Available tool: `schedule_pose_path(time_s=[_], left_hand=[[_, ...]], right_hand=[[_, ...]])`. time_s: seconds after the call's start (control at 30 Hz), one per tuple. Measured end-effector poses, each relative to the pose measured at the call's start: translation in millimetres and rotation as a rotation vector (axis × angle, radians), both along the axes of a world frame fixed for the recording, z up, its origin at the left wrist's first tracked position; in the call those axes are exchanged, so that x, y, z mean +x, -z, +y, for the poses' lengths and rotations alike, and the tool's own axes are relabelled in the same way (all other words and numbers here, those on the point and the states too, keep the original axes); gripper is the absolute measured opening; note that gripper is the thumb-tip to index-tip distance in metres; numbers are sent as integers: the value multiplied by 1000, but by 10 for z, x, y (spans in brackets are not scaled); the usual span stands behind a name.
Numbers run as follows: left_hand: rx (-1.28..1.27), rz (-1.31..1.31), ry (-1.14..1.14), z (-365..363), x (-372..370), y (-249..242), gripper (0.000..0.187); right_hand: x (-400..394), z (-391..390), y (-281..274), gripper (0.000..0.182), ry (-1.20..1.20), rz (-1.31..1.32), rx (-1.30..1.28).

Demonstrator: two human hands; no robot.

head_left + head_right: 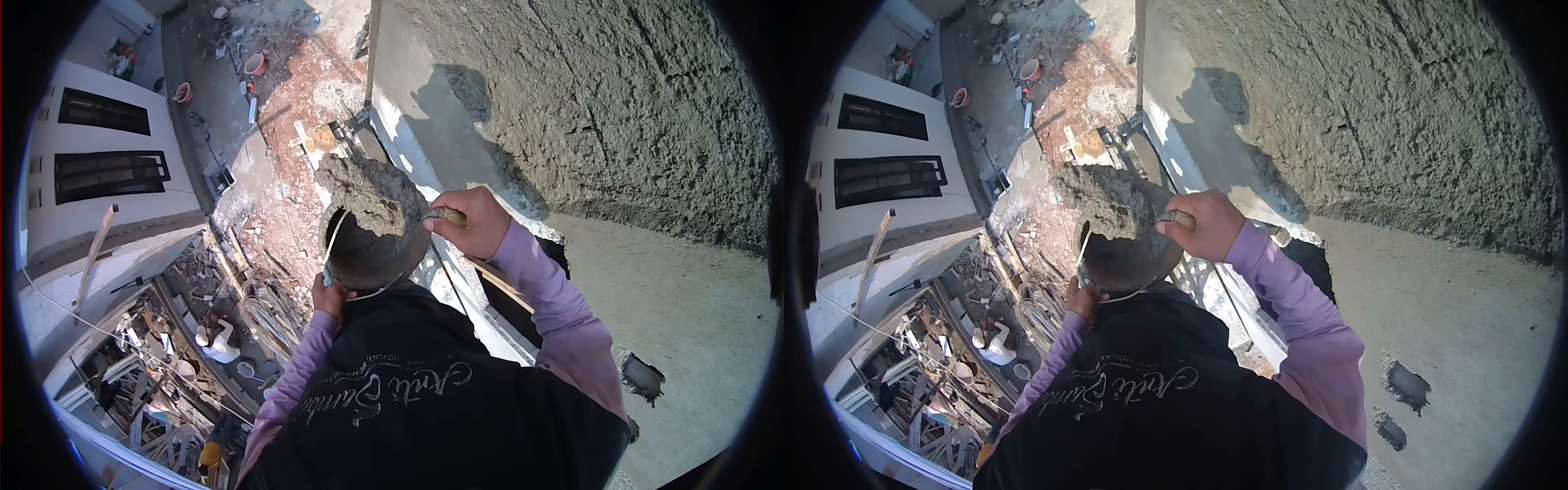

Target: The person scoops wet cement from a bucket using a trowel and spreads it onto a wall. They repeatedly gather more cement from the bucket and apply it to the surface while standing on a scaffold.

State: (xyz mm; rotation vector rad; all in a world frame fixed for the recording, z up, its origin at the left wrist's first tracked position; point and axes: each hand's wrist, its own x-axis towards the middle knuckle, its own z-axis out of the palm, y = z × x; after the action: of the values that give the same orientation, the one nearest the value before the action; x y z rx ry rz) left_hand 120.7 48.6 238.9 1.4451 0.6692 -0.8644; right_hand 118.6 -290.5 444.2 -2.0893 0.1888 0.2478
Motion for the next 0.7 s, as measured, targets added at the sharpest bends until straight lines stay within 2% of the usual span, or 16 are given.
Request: schedule_pose_path(time_s=[0.07, 0.1, 0.13, 0.2, 0.27, 0.3, 0.33, 0.4, 0.43, 0.47, 0.5, 0.53, 0.57, 0.6, 0.63, 0.7], left_hand=[[22, 23, -23, 43, 16, -105, 26], [-1, 33, -6, 128, 1, -52, 33], [9, 41, 0, 148, 15, -84, 33], [25, 58, 12, 135, 37, -163, 31], [25, 67, 64, 191, 61, -68, 31], [18, 60, 65, 180, 60, -33, 31], [17, 58, 68, 236, 17, -41, 31], [8, 31, 78, 191, 2, -43, 32], [2, 7, 96, 160, 0, -81, 32], [-3, -1, 137, 186, -53, -162, 32], [-51, -1, 159, 150, -7, -223, 34], [-54, -3, 165, 58, 37, -247, 35], [-54, -7, 178, -22, 62, -276, 36], [-54, -10, 197, -87, 65, -304, 36], [-50, -25, 223, -163, 72, -302, 37], [-98, -47, 249, -284, 96, -231, 37]], right_hand=[[328, -242, -197, 21, 84, 263, 428], [477, -449, -167, 20, 78, 308, 543], [641, -667, -124, 21, 68, 316, 573], [906, -1259, 268, 20, 53, 343, 736], [1083, -2009, 909, 23, 296, 416, 771], [1088, -2308, 1075, 24, 427, 351, 613], [1023, -2559, 1263, 23, 688, 363, 312], [365, -2305, 631, 25, 970, 41, 250], [-57, -1987, 265, 26, 1032, -12, 21], [-390, -1633, -34, 25, 1012, 14, -200], [-658, -1357, -210, 25, 1003, 90, -247], [-920, -1236, -226, 23, 861, 228, -282], [-1017, -1061, -202, 23, 647, 370, -429], [-1099, -794, -78, 24, 352, 254, -766], [-1115, -581, 64, 26, 277, 397, -584], [-1188, -258, 639, 31, 33, 601, -511]])
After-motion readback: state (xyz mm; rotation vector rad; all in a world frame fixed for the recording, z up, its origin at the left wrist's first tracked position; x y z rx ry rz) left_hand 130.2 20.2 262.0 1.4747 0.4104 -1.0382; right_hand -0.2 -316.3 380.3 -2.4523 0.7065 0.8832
